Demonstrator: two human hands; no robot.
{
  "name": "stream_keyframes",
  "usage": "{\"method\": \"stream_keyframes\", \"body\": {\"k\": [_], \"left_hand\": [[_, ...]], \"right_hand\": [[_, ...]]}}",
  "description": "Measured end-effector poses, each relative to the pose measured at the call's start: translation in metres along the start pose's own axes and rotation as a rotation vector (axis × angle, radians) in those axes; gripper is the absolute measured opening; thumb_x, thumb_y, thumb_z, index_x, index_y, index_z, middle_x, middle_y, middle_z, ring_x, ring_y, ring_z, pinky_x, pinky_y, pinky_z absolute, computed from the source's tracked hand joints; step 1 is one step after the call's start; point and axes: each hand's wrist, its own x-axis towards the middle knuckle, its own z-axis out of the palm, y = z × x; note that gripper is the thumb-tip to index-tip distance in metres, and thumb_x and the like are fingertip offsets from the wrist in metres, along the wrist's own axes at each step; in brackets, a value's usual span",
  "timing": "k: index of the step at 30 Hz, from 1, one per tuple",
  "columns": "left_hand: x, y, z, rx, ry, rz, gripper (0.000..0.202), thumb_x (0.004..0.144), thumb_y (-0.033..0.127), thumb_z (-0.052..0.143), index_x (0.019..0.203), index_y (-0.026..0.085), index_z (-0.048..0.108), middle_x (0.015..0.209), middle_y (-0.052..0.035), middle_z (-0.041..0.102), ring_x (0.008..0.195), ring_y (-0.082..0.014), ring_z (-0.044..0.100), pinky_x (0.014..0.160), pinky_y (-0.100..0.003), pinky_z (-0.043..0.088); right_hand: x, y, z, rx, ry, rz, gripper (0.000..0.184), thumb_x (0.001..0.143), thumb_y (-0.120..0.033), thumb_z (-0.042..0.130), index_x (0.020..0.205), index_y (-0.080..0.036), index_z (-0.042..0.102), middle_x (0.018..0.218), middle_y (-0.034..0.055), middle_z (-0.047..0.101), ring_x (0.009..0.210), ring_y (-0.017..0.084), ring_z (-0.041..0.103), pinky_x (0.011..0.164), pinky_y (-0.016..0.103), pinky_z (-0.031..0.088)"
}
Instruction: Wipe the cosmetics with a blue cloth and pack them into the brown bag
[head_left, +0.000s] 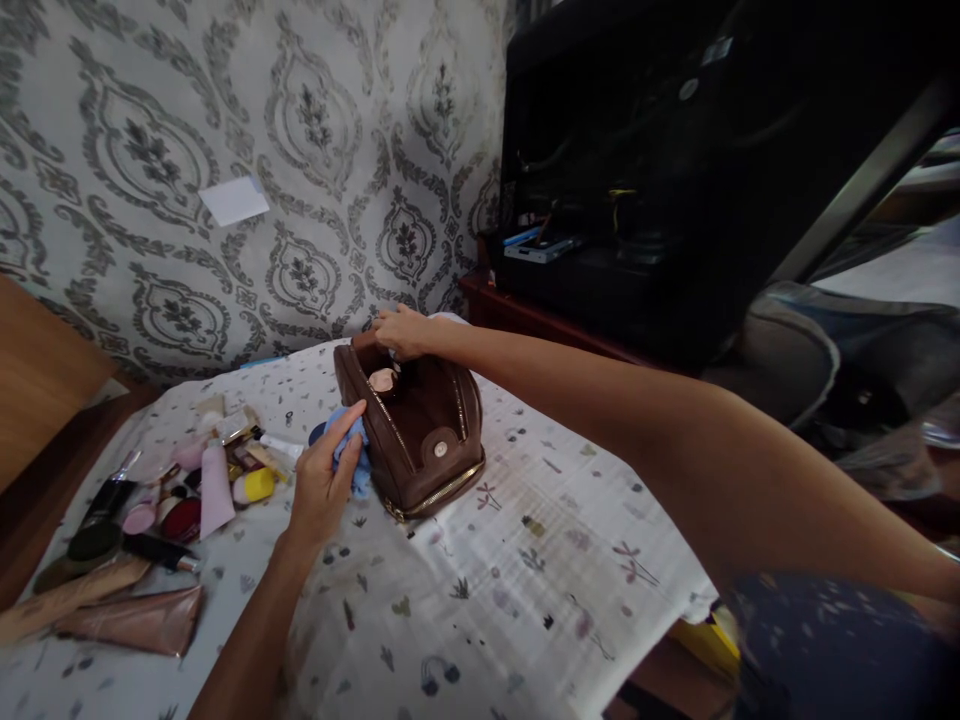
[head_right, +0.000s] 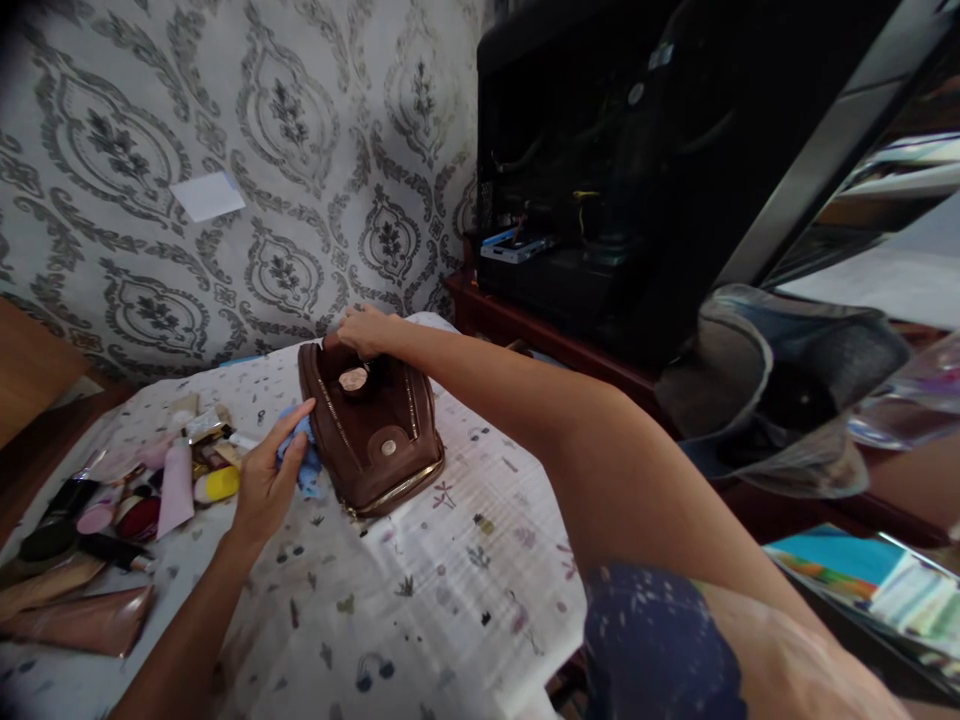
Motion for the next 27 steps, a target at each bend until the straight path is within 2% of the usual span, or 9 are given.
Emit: {"method": "stream_keyframes", "body": {"k": [6,11,15,18,21,24,27], "left_hand": [[0.000,-0.001,0.000,-0.008,0.000,0.005,0.045,0.102,0.046,0.045,0.132,0.019,0.064,0.138,-0.0081,0.066,0.130,-0.0222,0.060,0.108,-0.034,0.049],[0.000,0.000,0.000,-0.001,0.001,0.005,0.044,0.102,0.045,0.045,0.132,0.019,0.064,0.139,-0.0085,0.065,0.129,-0.0220,0.061,0.108,-0.034,0.050],[0.000,-0.001,-0.002,0.021,-0.002,0.023,0.045,0.102,0.045,0.044,0.132,0.018,0.064,0.140,-0.0092,0.064,0.128,-0.0214,0.062,0.107,-0.033,0.051],[0.001,-0.001,-0.003,0.053,-0.004,0.051,0.044,0.103,0.043,0.044,0.131,0.017,0.065,0.138,-0.0089,0.066,0.127,-0.0209,0.063,0.106,-0.032,0.051],[0.001,-0.001,-0.004,0.077,-0.002,0.078,0.042,0.103,0.041,0.044,0.131,0.017,0.064,0.135,-0.0078,0.068,0.126,-0.0201,0.063,0.106,-0.030,0.051],[0.001,-0.001,-0.004,0.085,0.012,0.074,0.041,0.102,0.040,0.046,0.131,0.017,0.064,0.134,-0.0073,0.069,0.125,-0.0197,0.064,0.106,-0.028,0.050],[0.001,-0.001,-0.005,0.076,0.001,0.049,0.041,0.102,0.040,0.047,0.132,0.018,0.064,0.135,-0.0070,0.068,0.126,-0.0196,0.063,0.108,-0.028,0.049]], "right_hand": [[0.005,0.001,0.004,0.015,-0.017,0.003,0.032,0.084,-0.019,0.064,0.115,-0.014,0.068,0.128,0.0110,0.066,0.121,0.029,0.052,0.094,0.040,0.042],[0.006,0.002,0.004,0.031,-0.018,-0.014,0.030,0.085,-0.026,0.069,0.113,-0.017,0.069,0.127,0.0104,0.068,0.122,0.030,0.053,0.095,0.039,0.042],[0.004,0.001,-0.007,0.145,0.071,0.028,0.022,0.091,-0.020,0.062,0.110,-0.016,0.071,0.121,0.0118,0.070,0.115,0.027,0.057,0.087,0.034,0.043],[-0.007,-0.005,-0.019,0.331,0.217,0.139,0.017,0.094,-0.018,0.059,0.101,-0.014,0.074,0.107,0.0124,0.072,0.100,0.023,0.061,0.078,0.030,0.041],[-0.032,-0.013,-0.025,0.482,0.428,0.200,0.017,0.094,-0.026,0.064,0.089,-0.013,0.073,0.096,0.0098,0.070,0.092,0.021,0.059,0.076,0.030,0.040],[-0.064,-0.018,-0.020,0.604,0.635,0.285,0.033,0.096,-0.033,0.061,0.070,-0.014,0.067,0.078,0.0061,0.066,0.083,0.019,0.058,0.075,0.031,0.041],[-0.097,-0.020,-0.009,0.737,0.859,0.382,0.034,0.097,-0.028,0.060,0.066,-0.016,0.064,0.075,0.0047,0.067,0.080,0.018,0.060,0.079,0.032,0.045]]}}
